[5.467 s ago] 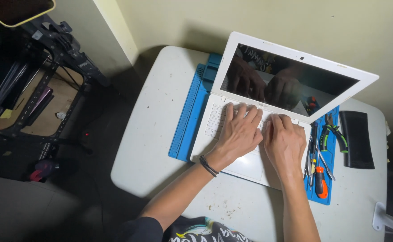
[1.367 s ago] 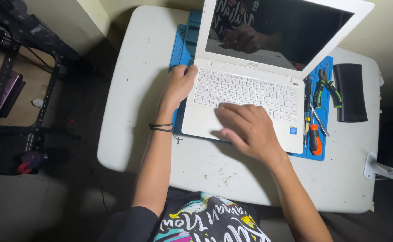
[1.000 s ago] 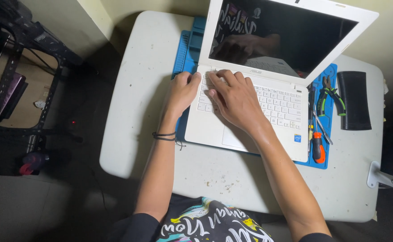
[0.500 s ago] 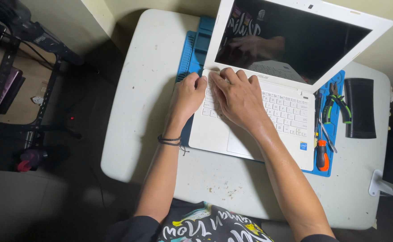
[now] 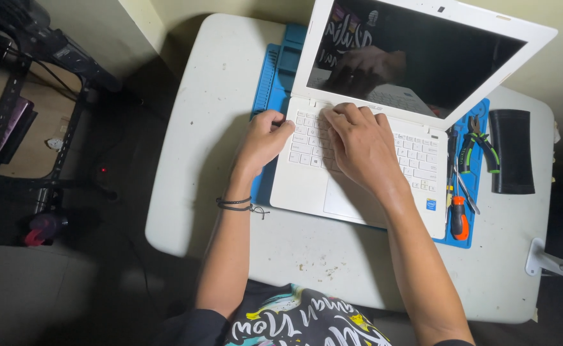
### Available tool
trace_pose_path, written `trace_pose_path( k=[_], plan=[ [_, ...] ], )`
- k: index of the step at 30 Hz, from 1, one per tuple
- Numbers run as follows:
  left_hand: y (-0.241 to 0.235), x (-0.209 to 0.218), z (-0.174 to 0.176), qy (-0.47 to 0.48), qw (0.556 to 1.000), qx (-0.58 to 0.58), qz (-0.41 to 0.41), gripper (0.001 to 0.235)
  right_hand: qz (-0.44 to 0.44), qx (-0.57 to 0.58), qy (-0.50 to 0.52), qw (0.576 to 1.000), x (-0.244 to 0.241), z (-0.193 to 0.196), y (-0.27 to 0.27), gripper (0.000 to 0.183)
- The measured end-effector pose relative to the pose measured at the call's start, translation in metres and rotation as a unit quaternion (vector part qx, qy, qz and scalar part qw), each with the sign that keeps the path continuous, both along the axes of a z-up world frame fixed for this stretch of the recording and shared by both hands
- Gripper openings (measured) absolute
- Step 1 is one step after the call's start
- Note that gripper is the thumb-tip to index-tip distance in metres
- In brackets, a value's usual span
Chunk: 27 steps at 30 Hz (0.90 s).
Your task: The person reassembles a white laptop by placing the keyboard assembly into the chassis and connecting the ribbon cable to the motherboard. They then close the laptop and press down on the keyboard and touchpad area to secure the components.
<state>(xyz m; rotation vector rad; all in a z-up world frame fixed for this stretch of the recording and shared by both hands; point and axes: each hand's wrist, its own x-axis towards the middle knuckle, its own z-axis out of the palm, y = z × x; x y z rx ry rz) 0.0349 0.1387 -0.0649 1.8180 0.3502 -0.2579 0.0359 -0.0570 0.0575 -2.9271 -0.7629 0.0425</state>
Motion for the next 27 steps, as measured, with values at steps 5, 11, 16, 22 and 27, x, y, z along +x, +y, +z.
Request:
trace_pose_path(
  k=[5, 11, 16, 22, 27],
  plan=[
    [0.0, -0.012, 0.043, -0.003, 1.0, 0.02, -0.023, 0.048, -0.002, -0.003, -0.025, 1.0, 0.0, -0.006, -0.004, 0.03],
    [-0.011, -0.014, 0.052, -0.04, 0.992, 0.115, -0.028, 0.038, 0.003, -0.012, -0.054, 0.998, 0.002, -0.01, -0.007, 0.031],
    [-0.025, -0.019, 0.059, -0.073, 0.961, 0.261, -0.054, 0.031, 0.001, 0.025, -0.02, 0.999, -0.001, -0.012, -0.013, 0.033],
    [-0.039, -0.028, 0.068, -0.093, 0.924, 0.364, -0.068, 0.03, -0.011, 0.019, -0.049, 0.999, -0.01, -0.02, -0.016, 0.039],
    [-0.048, -0.03, 0.066, -0.082, 0.877, 0.464, -0.093, 0.03, -0.003, 0.081, -0.027, 0.996, -0.02, -0.017, -0.024, 0.045]
  ],
)
